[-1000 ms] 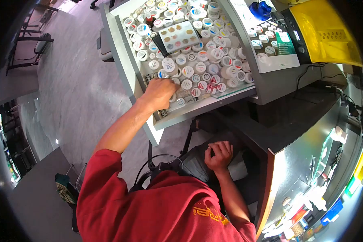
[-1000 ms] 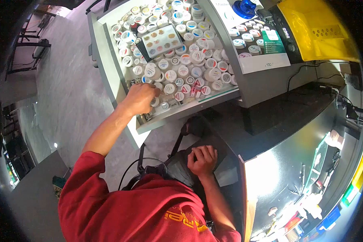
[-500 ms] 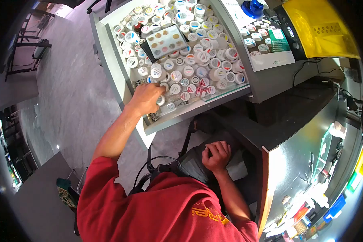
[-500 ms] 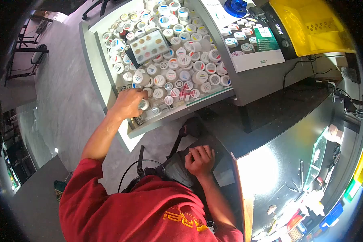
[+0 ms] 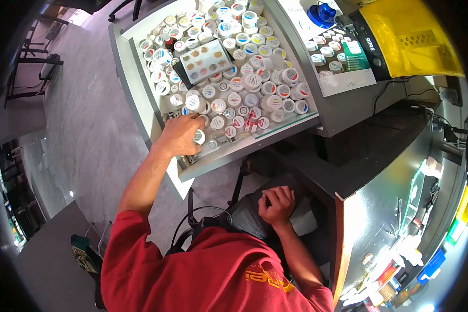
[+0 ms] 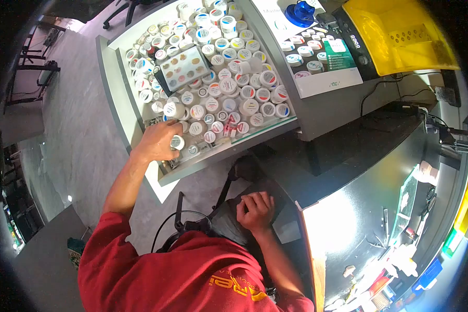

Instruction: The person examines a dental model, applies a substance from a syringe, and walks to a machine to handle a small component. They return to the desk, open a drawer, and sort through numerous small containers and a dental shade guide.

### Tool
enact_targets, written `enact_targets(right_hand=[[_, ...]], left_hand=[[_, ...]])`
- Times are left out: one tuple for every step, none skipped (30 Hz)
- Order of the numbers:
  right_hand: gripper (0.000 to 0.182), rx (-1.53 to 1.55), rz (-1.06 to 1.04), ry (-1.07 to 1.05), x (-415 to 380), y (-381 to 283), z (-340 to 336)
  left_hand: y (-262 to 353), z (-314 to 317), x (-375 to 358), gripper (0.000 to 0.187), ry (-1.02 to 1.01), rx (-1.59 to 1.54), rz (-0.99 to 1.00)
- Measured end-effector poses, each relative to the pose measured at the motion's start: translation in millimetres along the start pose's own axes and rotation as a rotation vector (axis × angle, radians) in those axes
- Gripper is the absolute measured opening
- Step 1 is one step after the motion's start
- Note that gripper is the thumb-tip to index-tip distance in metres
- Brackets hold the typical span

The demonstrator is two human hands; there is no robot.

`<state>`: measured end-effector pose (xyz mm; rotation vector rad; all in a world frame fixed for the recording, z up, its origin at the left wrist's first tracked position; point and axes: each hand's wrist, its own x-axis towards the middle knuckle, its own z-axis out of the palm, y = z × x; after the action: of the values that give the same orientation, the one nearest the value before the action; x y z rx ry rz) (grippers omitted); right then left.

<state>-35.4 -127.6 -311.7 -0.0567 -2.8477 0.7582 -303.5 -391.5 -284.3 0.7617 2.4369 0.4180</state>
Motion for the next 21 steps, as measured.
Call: enact_targets(right_hand=[[0.009,-0.004,-0.001,0.001,0.3,-0.8,-0.2],[0.009,-0.007,-0.002,0.004,0.5,-0.9,-0.5],[0.009,-0.007,0.001,0.002,-0.7,0.0,0.1],[0.008,-0.006,0.004,0.002,-2.8,1.1,1.1],[0.008,-0.005,0.006,0.004,-2.9,1.9,1.5],[0.008,-0.006,0.003,0.008,-1.2,1.9,2.3],[0.008,-0.008,0.002,0.008,-1.1,1.0,1.4],[0.008,-0.01,0.003,0.003,-1.1,0.2,0.2],[0.009,-0.013,0.004,0.006,-0.7,0.2,0.2],[0.009,-0.014,0.005,0.006,-1.9,0.3,0.9],[0.009,-0.015,0.005,0.006,-3.2,0.1,1.9],[0.01,-0.009,0.008,0.005,-4.5,0.3,2.8],[0.01,-0.004,0.012,0.005,-5.8,0.6,3.5],[0.01,-0.001,0.016,0.008,-5.9,0.9,3.2],[0.011,0.002,0.016,0.008,-5.3,0.7,2.0],[0.011,0.004,0.015,0.009,-4.6,0.4,1.3],[0.011,0.007,0.015,0.01,-4.0,-0.4,-0.1],[0.011,0.004,0.021,0.008,-3.4,-1.2,-1.5],[0.011,0.004,0.024,0.008,-3.3,-1.9,-2.0],[0.011,0.006,0.027,0.007,-2.7,-2.7,-2.4],[0.011,0.01,0.024,0.012,-2.3,-2.6,-2.4]], left_hand=[[-0.1,-0.6,-0.3,0.045,0.008,-0.031,0.015],[-0.6,-1.4,-0.2,0.044,0.016,-0.062,0.03],[0.0,-2.5,0.5,0.044,0.026,-0.092,0.045],[2.6,-4.0,1.4,0.043,0.022,-0.159,0.087],[6.3,-6.9,3.1,0.042,0.02,-0.224,0.13],[9.3,-10.8,7.1,0.041,0.02,-0.283,0.175],[15.2,-12.8,12.4,0.041,0.064,-0.303,0.224],[25.1,-12.2,17.9,0.041,0.106,-0.326,0.271],[36.1,-10.7,23.2,0.04,0.146,-0.351,0.315],[48.3,-8.9,31.0,0.043,0.204,-0.312,0.394],[61.6,-8.0,42.3,0.046,0.262,-0.272,0.471],[74.5,-7.8,53.3,0.049,0.321,-0.23,0.55],[86.4,-6.5,64.1,0.046,0.317,-0.134,0.592],[97.6,-4.0,75.9,0.044,0.314,-0.037,0.635],[107.0,-1.2,85.7,0.041,0.312,0.061,0.678],[113.6,2.6,93.9,0.039,0.34,0.107,0.69],[119.0,6.5,101.2,0.037,0.367,0.151,0.702],[123.6,9.7,107.6,0.036,0.393,0.197,0.713],[126.6,12.9,112.7,0.036,0.388,0.218,0.707],[129.0,13.2,116.4,0.035,0.381,0.24,0.699],[130.6,15.2,120.2,0.035,0.375,0.263,0.687]])
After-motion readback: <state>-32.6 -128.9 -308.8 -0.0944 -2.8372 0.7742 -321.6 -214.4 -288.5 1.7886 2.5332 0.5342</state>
